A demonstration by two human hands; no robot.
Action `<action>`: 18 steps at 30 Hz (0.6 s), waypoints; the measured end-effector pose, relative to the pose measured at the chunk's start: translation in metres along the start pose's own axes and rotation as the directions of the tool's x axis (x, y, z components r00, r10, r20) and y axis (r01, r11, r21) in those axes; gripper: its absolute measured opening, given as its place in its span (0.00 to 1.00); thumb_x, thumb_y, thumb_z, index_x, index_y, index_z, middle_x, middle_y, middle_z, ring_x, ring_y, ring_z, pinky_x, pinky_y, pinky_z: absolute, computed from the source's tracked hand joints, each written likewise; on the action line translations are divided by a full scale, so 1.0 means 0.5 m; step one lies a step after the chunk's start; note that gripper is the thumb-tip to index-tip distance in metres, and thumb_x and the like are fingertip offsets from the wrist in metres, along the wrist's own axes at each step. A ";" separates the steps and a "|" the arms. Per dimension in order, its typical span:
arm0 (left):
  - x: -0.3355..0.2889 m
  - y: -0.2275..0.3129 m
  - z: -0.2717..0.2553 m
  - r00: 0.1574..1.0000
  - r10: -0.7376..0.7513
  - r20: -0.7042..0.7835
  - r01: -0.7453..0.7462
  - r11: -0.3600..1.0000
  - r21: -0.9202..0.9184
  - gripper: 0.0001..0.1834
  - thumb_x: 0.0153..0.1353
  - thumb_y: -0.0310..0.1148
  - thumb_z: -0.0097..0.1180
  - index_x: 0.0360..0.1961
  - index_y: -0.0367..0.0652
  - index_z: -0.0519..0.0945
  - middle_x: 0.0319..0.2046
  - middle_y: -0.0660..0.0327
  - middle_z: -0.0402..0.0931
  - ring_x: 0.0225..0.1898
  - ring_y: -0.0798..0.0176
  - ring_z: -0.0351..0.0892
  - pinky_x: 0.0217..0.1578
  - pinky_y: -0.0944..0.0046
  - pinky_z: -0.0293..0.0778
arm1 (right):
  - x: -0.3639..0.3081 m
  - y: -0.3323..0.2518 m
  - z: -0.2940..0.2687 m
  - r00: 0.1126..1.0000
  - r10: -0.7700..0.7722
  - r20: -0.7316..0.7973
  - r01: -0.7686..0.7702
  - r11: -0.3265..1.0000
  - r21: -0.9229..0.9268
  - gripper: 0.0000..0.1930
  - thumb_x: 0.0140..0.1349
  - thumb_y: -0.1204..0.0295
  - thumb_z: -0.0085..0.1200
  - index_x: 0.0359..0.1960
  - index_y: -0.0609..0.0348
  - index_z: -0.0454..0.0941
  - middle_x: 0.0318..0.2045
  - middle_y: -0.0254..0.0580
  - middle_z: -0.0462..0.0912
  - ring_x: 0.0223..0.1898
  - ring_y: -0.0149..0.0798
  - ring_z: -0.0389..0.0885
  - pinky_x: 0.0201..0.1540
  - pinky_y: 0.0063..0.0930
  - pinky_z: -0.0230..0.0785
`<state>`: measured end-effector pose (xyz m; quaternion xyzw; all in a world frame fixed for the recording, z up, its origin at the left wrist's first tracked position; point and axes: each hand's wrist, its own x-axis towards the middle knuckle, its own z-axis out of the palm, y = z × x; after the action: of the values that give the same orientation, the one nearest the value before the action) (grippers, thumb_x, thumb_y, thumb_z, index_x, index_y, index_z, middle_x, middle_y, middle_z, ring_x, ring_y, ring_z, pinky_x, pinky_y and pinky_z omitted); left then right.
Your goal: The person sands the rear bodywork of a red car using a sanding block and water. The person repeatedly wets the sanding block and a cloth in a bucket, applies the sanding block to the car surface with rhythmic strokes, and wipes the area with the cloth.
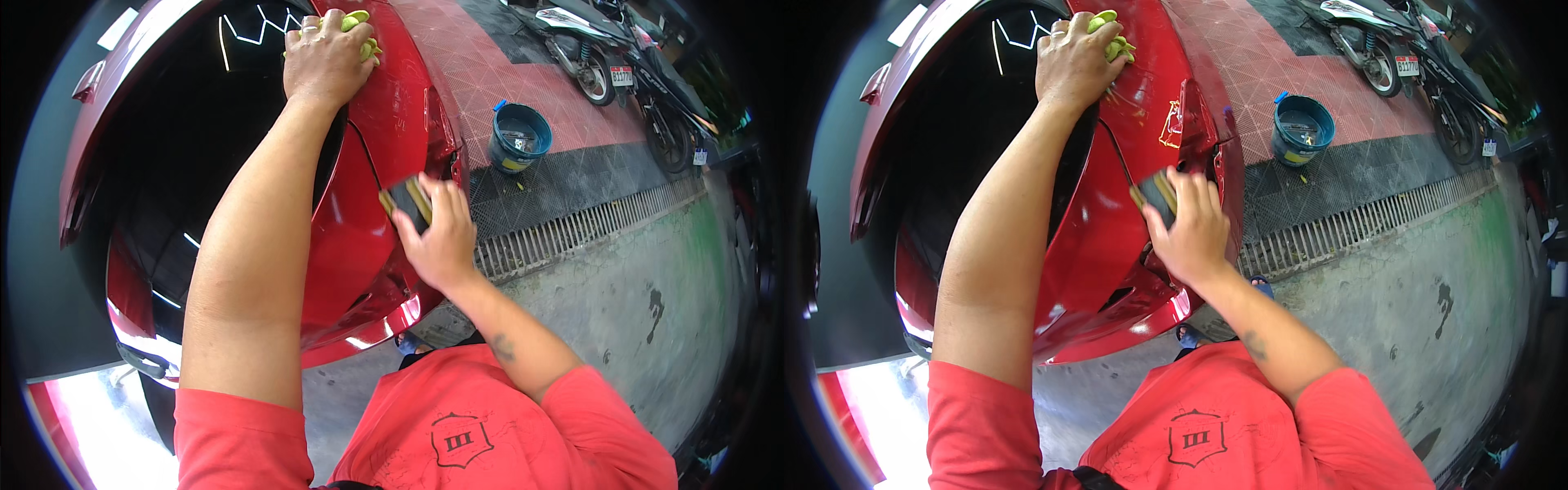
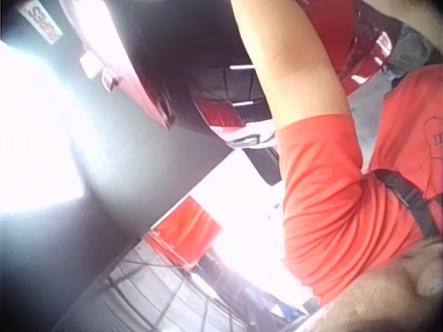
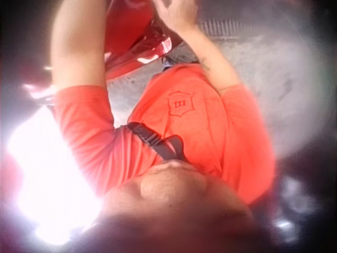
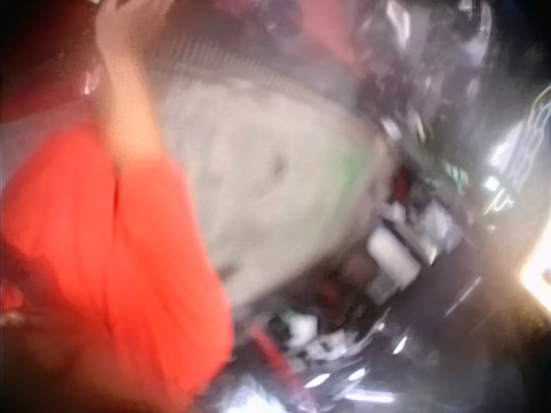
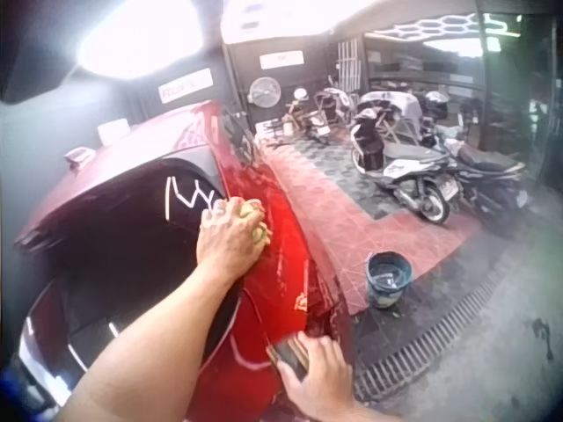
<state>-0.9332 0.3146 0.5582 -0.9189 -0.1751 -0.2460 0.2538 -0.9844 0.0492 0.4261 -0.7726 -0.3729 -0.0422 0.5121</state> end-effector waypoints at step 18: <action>0.005 0.003 -0.021 0.999 -0.017 0.050 0.018 1.000 -0.005 0.33 0.67 0.34 0.68 0.73 0.69 0.80 0.66 0.59 0.80 0.68 0.46 0.81 0.64 0.43 0.77 | 0.126 0.024 0.010 0.989 -0.112 0.095 0.117 0.992 -0.046 0.32 0.63 0.64 0.75 0.69 0.56 0.80 0.54 0.46 0.85 0.55 0.55 0.85 0.57 0.51 0.82</action>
<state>-0.9343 0.3081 0.5668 -0.9239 -0.1888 -0.2255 0.2449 -0.9335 0.0844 0.4428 -0.7640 -0.4385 -0.0455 0.4711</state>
